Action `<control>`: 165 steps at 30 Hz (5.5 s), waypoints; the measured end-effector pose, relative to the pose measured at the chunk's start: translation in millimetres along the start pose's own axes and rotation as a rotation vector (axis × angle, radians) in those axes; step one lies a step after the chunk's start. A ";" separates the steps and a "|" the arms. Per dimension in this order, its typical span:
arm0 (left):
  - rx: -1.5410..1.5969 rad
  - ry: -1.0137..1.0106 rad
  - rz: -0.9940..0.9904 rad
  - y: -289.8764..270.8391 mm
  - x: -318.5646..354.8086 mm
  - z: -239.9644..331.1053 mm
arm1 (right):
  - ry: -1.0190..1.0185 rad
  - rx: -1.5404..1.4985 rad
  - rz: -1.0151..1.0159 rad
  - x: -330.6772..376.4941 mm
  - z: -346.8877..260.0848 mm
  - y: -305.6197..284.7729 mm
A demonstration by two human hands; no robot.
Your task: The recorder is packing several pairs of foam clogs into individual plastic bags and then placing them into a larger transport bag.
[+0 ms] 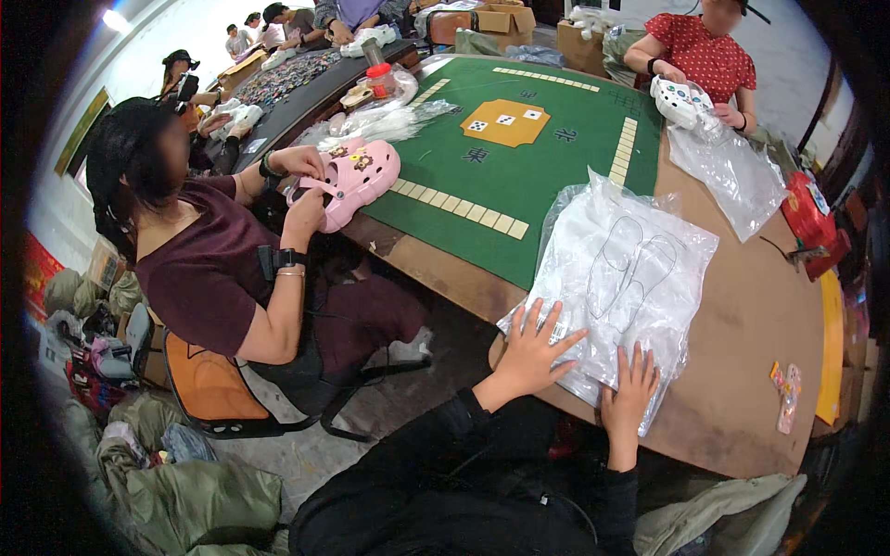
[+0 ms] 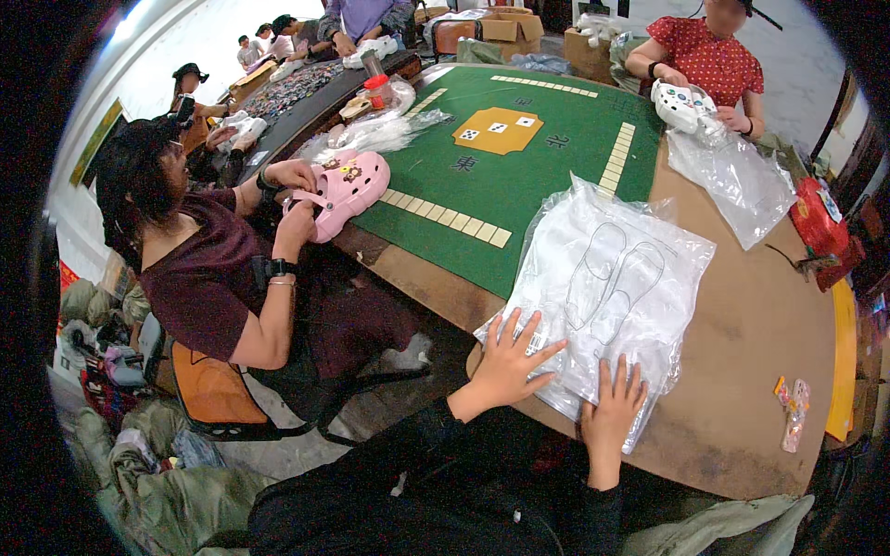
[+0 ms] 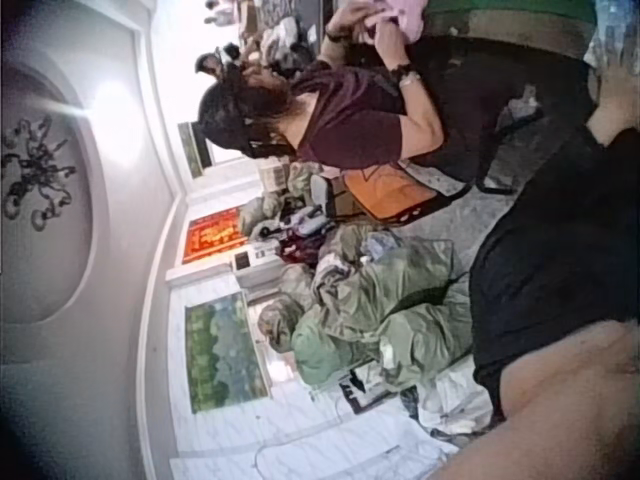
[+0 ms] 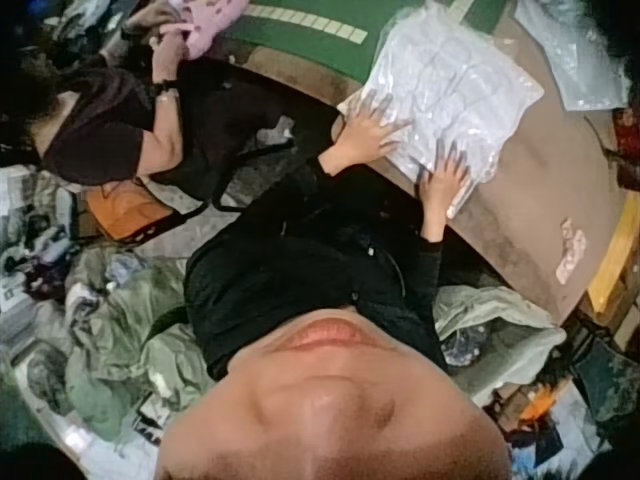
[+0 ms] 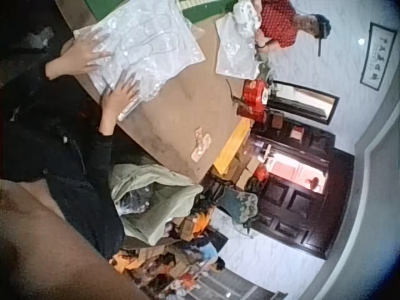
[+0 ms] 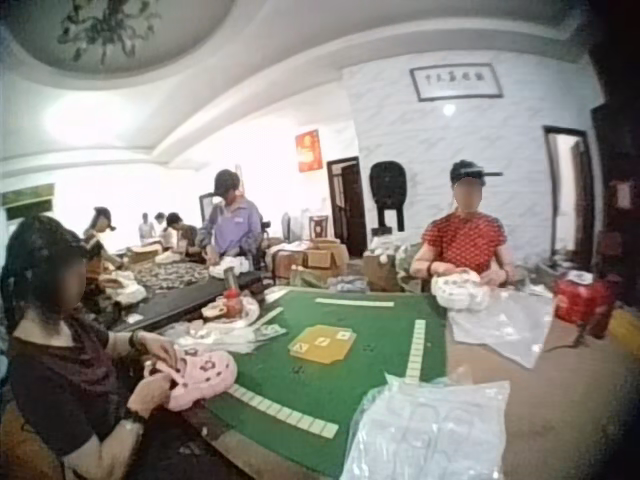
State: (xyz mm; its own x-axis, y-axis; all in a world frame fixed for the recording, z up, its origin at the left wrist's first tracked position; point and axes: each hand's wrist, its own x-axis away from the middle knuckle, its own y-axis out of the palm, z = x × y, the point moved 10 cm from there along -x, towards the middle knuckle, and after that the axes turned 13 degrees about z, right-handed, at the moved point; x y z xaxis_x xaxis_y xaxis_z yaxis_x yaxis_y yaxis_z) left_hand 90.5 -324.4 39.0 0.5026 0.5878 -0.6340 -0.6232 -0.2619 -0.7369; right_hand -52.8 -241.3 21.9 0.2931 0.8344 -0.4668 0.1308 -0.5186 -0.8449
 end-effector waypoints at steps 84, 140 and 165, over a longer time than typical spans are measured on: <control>-0.304 -0.612 -0.007 -89.7 -66.4 -227.1 | 0.002 -0.038 -0.032 -2.9 -8.0 -10.6; -0.046 0.075 -0.006 -70.8 -44.7 -56.3 | -0.011 -0.033 -0.033 2.5 -6.9 -7.7; -0.009 0.007 -0.120 -0.1 7.7 -2.1 | 0.064 -0.140 0.156 4.5 7.0 -18.0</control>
State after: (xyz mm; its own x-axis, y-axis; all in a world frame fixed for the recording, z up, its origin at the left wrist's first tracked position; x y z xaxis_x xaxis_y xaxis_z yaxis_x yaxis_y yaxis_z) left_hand 95.7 -321.5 33.6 0.5776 0.6102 -0.5422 -0.5529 -0.1962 -0.8098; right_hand -60.4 -226.9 33.2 0.3787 0.7309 -0.5677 0.2084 -0.6650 -0.7171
